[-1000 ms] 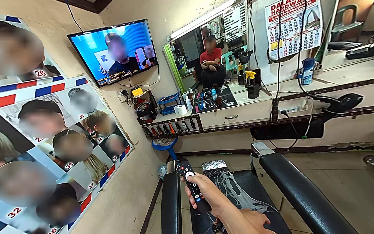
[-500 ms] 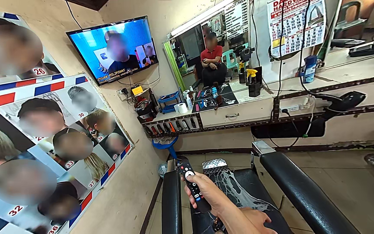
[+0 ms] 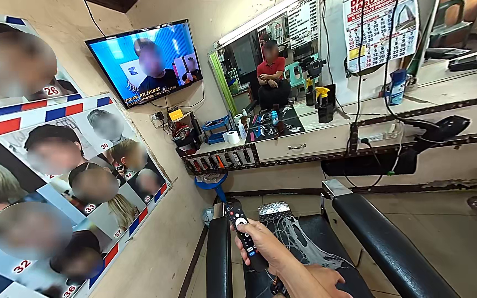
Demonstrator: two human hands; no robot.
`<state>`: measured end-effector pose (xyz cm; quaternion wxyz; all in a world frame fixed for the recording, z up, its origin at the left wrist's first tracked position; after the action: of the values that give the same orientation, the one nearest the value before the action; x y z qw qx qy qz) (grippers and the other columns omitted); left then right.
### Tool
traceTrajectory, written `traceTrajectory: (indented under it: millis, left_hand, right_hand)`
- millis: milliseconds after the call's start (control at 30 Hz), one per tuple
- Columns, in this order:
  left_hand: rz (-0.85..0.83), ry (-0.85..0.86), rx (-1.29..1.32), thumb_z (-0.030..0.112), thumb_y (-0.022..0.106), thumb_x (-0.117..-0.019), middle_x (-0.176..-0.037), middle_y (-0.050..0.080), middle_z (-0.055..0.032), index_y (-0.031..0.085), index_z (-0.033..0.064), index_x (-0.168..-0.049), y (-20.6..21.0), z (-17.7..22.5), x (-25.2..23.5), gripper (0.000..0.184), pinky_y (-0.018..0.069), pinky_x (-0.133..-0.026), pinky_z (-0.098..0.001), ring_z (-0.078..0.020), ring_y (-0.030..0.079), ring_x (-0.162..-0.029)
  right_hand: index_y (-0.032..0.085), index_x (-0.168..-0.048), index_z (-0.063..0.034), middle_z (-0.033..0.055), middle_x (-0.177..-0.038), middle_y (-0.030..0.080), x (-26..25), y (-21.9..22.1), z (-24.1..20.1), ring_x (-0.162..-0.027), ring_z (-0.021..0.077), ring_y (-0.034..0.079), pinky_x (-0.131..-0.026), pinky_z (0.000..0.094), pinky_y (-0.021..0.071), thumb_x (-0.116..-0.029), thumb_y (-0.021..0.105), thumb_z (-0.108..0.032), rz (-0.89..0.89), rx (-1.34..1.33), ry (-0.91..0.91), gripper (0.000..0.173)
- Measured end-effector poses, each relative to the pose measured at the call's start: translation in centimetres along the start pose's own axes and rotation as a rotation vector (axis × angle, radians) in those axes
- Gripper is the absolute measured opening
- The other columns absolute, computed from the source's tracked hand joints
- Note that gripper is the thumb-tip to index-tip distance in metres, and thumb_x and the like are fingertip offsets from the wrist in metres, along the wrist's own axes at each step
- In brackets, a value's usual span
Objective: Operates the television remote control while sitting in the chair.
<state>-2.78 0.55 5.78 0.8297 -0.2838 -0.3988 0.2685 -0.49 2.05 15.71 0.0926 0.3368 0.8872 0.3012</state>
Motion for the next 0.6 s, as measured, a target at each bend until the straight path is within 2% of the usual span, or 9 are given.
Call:
traceTrajectory:
  millis: [67, 133, 200, 400, 433, 500, 567, 600]
  left_hand:
    - [0.008, -0.024, 0.008, 0.033, 0.055, -0.1064, -0.131, 0.066, -0.0255, 0.054, -0.0002, -0.145, -0.3, 0.8, 0.7, 0.051, 0.0454, -0.108, -0.0545, -0.0385, 0.064, -0.122]
    - [-0.037, -0.118, 0.032, 0.027, 0.052, -0.1086, -0.139, 0.06, -0.0281, 0.046, -0.0022, -0.151, -2.1, 4.5, 3.5, 0.052, 0.0384, -0.114, -0.0523, -0.0399, 0.057, -0.131]
    - [-0.051, -0.167, 0.036, 0.024, 0.051, -0.1092, -0.142, 0.057, -0.0294, 0.042, -0.0028, -0.154, -3.1, 6.7, 5.1, 0.053, 0.0354, -0.117, -0.0508, -0.0406, 0.054, -0.134]
    - [-0.058, -0.15, 0.017, 0.023, 0.05, -0.1095, -0.143, 0.056, -0.0299, 0.041, -0.0033, -0.154, -3.3, 6.8, 5.3, 0.052, 0.0349, -0.117, -0.0508, -0.041, 0.054, -0.135]
    - [-0.044, -0.095, 0.005, 0.024, 0.05, -0.1096, -0.14, 0.058, -0.0312, 0.043, -0.005, -0.152, -3.1, 6.2, 5.1, 0.052, 0.037, -0.115, -0.0516, -0.0423, 0.056, -0.132]
    - [0.048, 0.078, -0.015, 0.026, 0.052, -0.1076, -0.126, 0.064, -0.0345, 0.051, -0.0103, -0.144, -2.3, 4.1, 4.5, 0.051, 0.0465, -0.106, -0.0539, -0.0457, 0.064, -0.119]
    - [-0.051, -0.092, 0.005, 0.025, 0.05, -0.1095, -0.14, 0.057, -0.0315, 0.043, -0.005, -0.152, -2.9, 5.6, 4.6, 0.053, 0.0368, -0.115, -0.0524, -0.043, 0.055, -0.133]
    - [-0.061, -0.126, 0.017, 0.025, 0.051, -0.1093, -0.141, 0.057, -0.0304, 0.042, -0.0033, -0.153, -2.7, 5.5, 4.1, 0.053, 0.0359, -0.116, -0.0524, -0.042, 0.055, -0.133]
  right_hand:
    - [0.057, -0.122, -0.0006, 0.0082, -0.069, 0.061, 0.0, 0.1, 0.0, -0.051, 0.0151, 0.061, -0.047, 0.0283, 0.056, -0.1103, 0.04, -0.021, 0.006, -0.001, 0.003, 0.029]
    - [0.057, -0.121, -0.0008, 0.0076, -0.068, 0.061, 0.1, 0.2, -0.2, -0.05, 0.0147, 0.062, -0.047, 0.0282, 0.0561, -0.1106, 0.039, -0.021, 0.007, 0.003, 0.003, 0.029]
    - [0.057, -0.121, -0.0008, 0.0073, -0.068, 0.061, 0.1, 0.2, -0.2, -0.05, 0.0145, 0.062, -0.046, 0.0279, 0.056, -0.1108, 0.038, -0.02, 0.006, 0.001, 0.004, 0.029]
    - [0.056, -0.122, -0.0011, 0.0068, -0.068, 0.06, 0.1, 0.2, -0.2, -0.05, 0.014, 0.061, -0.046, 0.0273, 0.056, -0.1109, 0.039, -0.021, -0.002, -0.006, 0.007, 0.029]
    - [0.056, -0.122, -0.001, 0.0069, -0.068, 0.06, 0.1, 0.2, -0.2, -0.05, 0.014, 0.061, -0.046, 0.0274, 0.056, -0.1109, 0.039, -0.021, -0.001, -0.008, 0.007, 0.029]
    - [0.057, -0.122, -0.0009, 0.0072, -0.068, 0.06, 0.1, 0.2, -0.2, -0.05, 0.0143, 0.061, -0.046, 0.0277, 0.0561, -0.1107, 0.039, -0.021, 0.0, -0.012, 0.004, 0.029]
    - [0.057, -0.121, -0.0015, 0.0066, -0.068, 0.06, 0.2, 0.2, -0.3, -0.05, 0.0141, 0.062, -0.046, 0.0276, 0.0562, -0.1108, 0.039, -0.021, 0.003, -0.005, 0.005, 0.028]
    - [0.057, -0.121, -0.0017, 0.0066, -0.068, 0.06, 0.2, 0.2, -0.3, -0.051, 0.0141, 0.062, -0.047, 0.0276, 0.0563, -0.1109, 0.039, -0.021, 0.0, -0.001, 0.006, 0.028]
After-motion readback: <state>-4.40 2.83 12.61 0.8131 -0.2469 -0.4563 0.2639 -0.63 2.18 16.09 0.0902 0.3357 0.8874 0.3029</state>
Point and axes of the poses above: each hand's wrist, its own x-axis away from the middle knuckle, its own y-axis out of the palm, z = x × y, the point moved 1 cm from there along -x, towards the middle knuckle
